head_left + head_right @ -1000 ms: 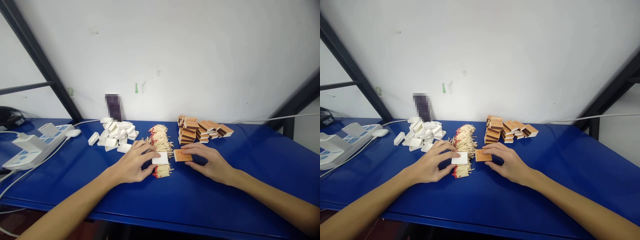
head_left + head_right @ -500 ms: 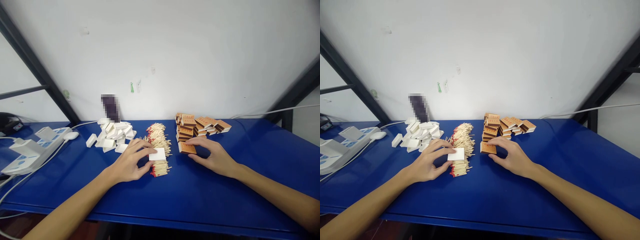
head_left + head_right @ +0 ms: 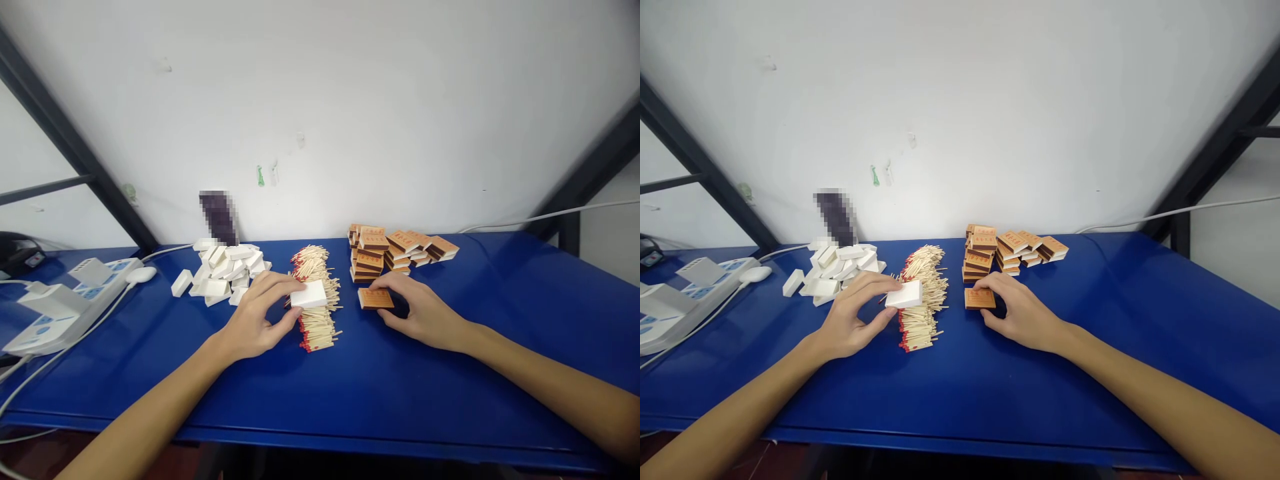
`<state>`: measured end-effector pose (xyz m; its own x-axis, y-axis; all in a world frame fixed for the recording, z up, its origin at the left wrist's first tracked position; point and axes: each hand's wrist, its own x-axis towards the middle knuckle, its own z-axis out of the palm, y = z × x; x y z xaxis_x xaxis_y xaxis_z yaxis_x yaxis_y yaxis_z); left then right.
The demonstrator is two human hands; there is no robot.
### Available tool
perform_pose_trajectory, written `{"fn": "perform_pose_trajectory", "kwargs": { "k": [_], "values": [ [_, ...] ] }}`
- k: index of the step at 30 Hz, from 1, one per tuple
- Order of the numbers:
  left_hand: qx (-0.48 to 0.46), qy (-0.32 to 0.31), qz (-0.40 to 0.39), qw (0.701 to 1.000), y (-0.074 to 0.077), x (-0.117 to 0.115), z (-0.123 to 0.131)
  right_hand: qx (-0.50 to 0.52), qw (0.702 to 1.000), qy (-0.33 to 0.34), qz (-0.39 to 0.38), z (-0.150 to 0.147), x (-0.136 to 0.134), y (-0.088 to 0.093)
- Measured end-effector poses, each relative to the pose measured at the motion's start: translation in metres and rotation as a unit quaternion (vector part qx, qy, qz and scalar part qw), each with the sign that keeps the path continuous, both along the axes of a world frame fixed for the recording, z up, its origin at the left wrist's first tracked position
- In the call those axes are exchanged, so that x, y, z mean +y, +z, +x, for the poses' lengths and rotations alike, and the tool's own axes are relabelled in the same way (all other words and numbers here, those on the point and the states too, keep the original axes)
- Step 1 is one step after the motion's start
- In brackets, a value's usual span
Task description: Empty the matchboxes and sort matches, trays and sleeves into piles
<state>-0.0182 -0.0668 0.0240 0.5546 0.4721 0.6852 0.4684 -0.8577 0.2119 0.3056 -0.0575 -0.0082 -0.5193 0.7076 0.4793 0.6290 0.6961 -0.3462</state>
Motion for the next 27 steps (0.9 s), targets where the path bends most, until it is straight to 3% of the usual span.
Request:
{"fn": "perform_pose_trajectory", "kwargs": {
  "k": [5, 13, 19, 22, 27],
  "values": [
    [-0.047, 0.035, -0.004, 0.998, 0.001, 0.008, -0.005, -0.003, 1.000, -0.023, -0.010, 0.001, 0.001, -0.001],
    [-0.106, 0.189, 0.060, 0.974, 0.001, 0.039, -0.046, -0.021, 0.999, -0.044, -0.014, 0.007, 0.008, -0.002],
    [-0.120, 0.275, 0.026, 0.953, 0.004, 0.049, -0.068, -0.075, 0.991, -0.105, 0.037, 0.005, 0.002, 0.005],
    [-0.138, 0.305, 0.013, 0.942, 0.006, 0.050, -0.075, -0.061, 0.993, -0.083, 0.056, 0.003, 0.001, 0.007],
    [-0.121, 0.298, -0.003, 0.947, 0.009, 0.041, -0.084, -0.064, 0.996, -0.039, 0.048, 0.004, 0.003, 0.005]
  ]
}}
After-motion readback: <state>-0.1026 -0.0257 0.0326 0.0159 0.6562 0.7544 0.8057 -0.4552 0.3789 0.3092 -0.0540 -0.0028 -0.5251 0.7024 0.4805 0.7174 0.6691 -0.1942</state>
